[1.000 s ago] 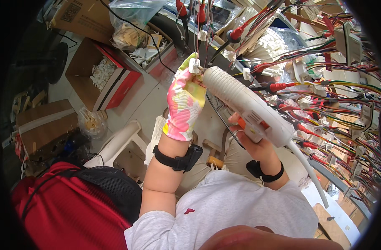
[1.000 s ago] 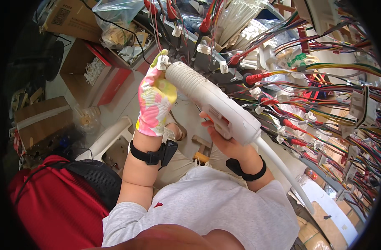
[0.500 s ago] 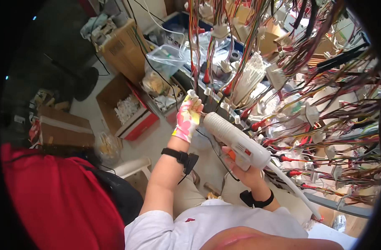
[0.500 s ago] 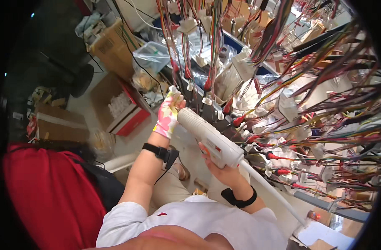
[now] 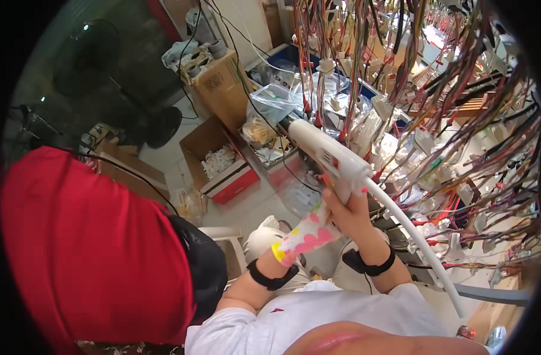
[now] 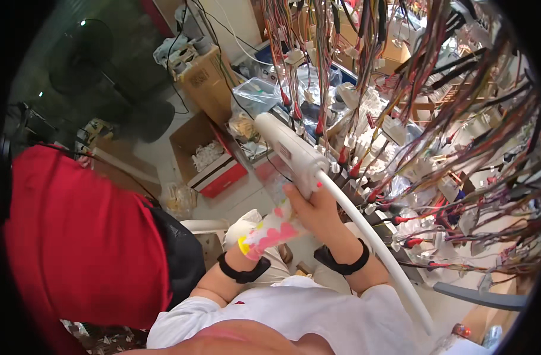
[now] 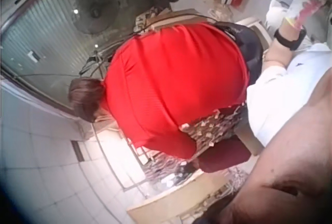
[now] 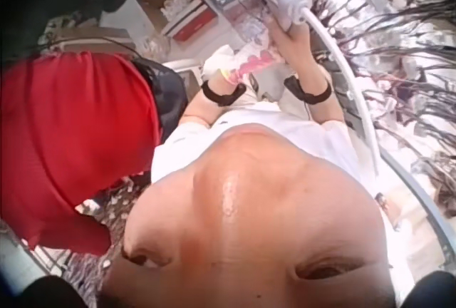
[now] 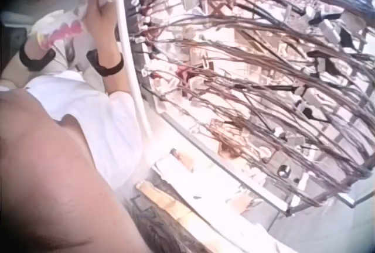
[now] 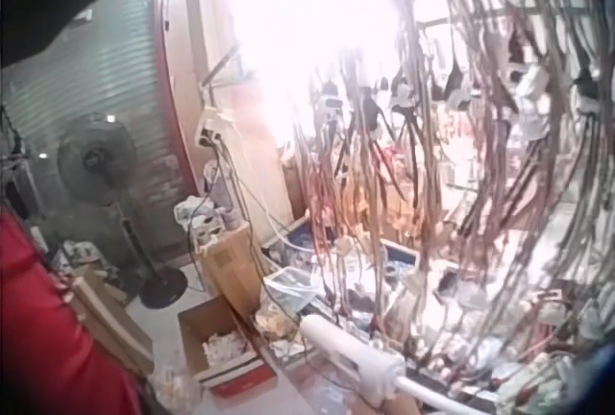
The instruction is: The person applies glue to wire connectors using a glue gun, sets the gun aside, and then receives and handles a piece of bread.
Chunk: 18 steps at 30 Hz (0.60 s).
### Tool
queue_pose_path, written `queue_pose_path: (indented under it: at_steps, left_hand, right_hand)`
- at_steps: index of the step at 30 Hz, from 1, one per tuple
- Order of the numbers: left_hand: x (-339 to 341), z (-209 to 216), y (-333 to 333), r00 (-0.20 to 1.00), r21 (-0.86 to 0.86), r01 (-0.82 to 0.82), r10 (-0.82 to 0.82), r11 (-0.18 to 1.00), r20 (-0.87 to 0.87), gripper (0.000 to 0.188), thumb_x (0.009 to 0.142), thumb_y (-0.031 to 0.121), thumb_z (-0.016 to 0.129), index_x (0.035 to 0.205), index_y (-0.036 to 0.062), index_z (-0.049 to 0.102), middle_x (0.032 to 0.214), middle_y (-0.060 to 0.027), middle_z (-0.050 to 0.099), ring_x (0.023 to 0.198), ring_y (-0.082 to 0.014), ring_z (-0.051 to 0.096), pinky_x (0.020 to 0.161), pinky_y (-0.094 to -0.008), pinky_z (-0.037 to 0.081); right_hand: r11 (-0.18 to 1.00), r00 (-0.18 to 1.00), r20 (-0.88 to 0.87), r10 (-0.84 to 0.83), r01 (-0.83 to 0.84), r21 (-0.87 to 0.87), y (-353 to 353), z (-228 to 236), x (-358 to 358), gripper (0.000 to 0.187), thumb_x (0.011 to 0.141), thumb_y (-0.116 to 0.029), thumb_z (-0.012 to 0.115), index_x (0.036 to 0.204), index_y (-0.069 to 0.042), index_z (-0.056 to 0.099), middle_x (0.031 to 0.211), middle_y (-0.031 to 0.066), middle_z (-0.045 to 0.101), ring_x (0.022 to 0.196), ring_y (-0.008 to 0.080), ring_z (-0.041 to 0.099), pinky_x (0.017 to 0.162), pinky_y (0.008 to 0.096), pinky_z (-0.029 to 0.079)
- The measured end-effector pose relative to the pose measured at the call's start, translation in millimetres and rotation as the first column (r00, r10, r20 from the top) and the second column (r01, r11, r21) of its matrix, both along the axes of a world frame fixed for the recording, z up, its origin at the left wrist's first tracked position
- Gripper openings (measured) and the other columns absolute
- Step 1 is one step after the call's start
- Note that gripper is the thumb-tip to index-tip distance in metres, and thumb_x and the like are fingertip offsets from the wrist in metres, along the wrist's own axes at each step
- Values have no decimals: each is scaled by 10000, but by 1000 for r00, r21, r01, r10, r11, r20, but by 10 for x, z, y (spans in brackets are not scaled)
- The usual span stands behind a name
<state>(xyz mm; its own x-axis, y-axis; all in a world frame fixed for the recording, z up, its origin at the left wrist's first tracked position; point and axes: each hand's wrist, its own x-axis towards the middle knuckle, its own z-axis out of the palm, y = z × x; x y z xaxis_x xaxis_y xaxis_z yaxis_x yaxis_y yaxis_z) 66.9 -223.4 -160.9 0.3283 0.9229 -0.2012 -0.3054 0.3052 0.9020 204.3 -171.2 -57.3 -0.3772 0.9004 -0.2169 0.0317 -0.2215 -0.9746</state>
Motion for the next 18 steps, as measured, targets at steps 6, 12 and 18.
queue_pose_path:
  at_steps: [6, 12, 18]
  left_hand:
    - [103, 153, 382, 910, 367, -389, 416, 845, 6, 570, 829, 122, 651, 1341, 51, 411, 1115, -26, 538, 915, -154, 571, 826, -284, 478]
    - [-1074, 1375, 967, 831, 453, -554, 491, 699, 260, 272, 773, 119, 581, 1011, 0, 527, 716, -2, 496, 568, -117, 470, 545, -248, 399]
    - [-2239, 1957, 1671, 828, 181, -515, 431, 838, 360, 172, 840, 181, 612, 952, 64, 552, 666, 16, 450, 488, -92, 365, 450, -253, 284]
  right_hand:
    - [669, 969, 200, -147, -51, 741, 43, 186, -3, 543, 916, -269, 639, 1358, -14, 455, 1346, 186, 523, 1275, 300, 495, 1089, 409, 338]
    - [708, 961, 254, -108, -105, 698, -76, -43, 149, 495, 882, -185, 679, 1318, -22, 512, 1319, 144, 574, 1264, 287, 520, 1083, 380, 354]
    - [755, 933, 360, -30, -215, 620, -227, -399, 269, 407, 803, -61, 721, 1197, -64, 620, 1232, 168, 617, 1208, 314, 566, 998, 370, 437]
